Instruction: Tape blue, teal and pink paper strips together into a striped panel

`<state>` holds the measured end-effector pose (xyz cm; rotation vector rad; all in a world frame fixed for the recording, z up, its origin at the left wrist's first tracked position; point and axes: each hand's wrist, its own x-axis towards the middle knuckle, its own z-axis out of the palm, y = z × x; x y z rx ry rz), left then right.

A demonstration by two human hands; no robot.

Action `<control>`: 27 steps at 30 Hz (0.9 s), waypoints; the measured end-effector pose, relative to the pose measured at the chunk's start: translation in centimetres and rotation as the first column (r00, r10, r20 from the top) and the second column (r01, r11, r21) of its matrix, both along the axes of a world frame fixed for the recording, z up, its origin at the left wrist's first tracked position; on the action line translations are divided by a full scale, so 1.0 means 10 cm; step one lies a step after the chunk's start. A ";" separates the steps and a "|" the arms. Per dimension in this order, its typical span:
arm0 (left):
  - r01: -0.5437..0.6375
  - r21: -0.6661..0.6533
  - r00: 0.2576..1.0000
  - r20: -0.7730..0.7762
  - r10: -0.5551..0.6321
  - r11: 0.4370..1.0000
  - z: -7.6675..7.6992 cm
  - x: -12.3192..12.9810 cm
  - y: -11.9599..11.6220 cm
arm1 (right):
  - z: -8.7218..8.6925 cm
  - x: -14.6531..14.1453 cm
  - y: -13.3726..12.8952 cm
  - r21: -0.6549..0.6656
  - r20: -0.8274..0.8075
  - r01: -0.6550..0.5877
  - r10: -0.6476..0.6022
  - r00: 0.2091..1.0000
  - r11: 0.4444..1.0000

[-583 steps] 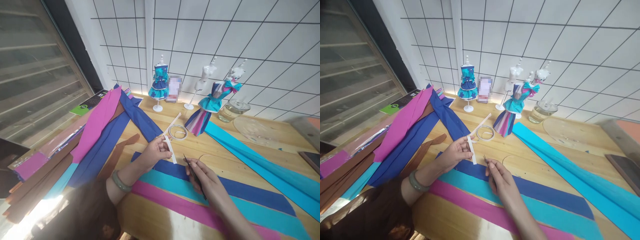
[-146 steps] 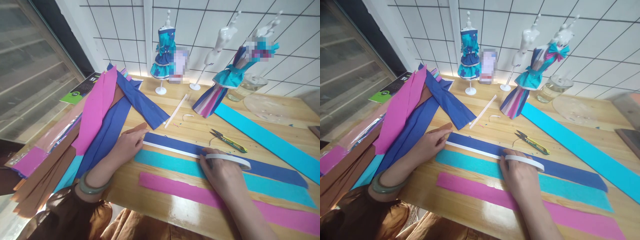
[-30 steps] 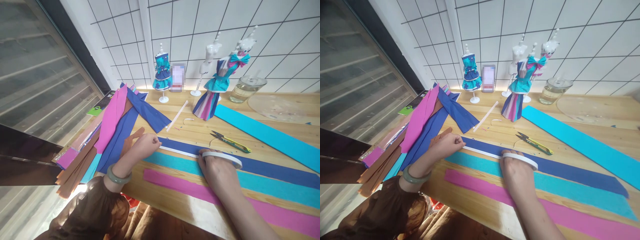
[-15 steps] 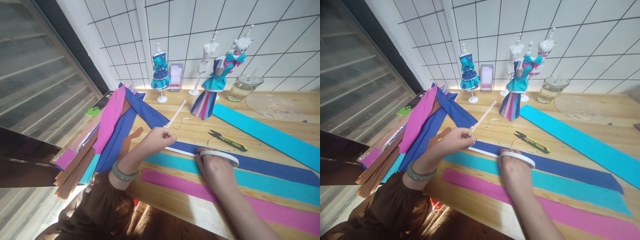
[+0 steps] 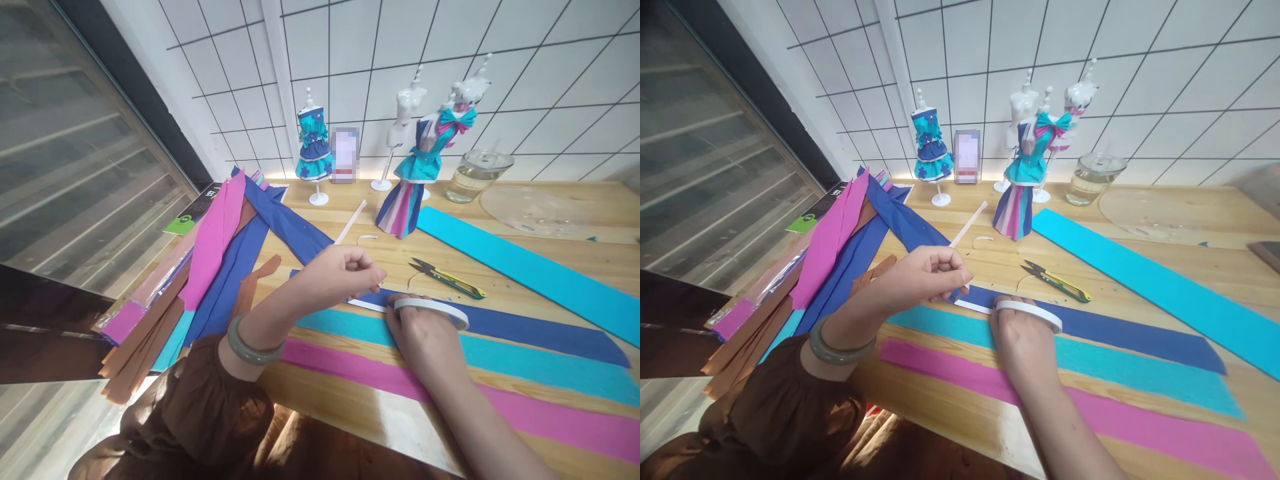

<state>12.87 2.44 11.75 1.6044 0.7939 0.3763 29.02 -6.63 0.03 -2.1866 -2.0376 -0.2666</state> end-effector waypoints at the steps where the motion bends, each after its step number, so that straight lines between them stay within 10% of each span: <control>1: 0.000 -0.016 1.000 0.009 0.000 1.000 0.02 0.00 -0.01 | 0.01 0.00 0.00 -0.011 0.002 0.007 -0.007 1.000 1.000; 27: 0.082 -0.031 0.959 0.273 -0.070 0.996 0.24 0.25 -0.20 | -0.03 0.05 -0.01 0.036 0.023 0.019 -0.020 1.000 0.999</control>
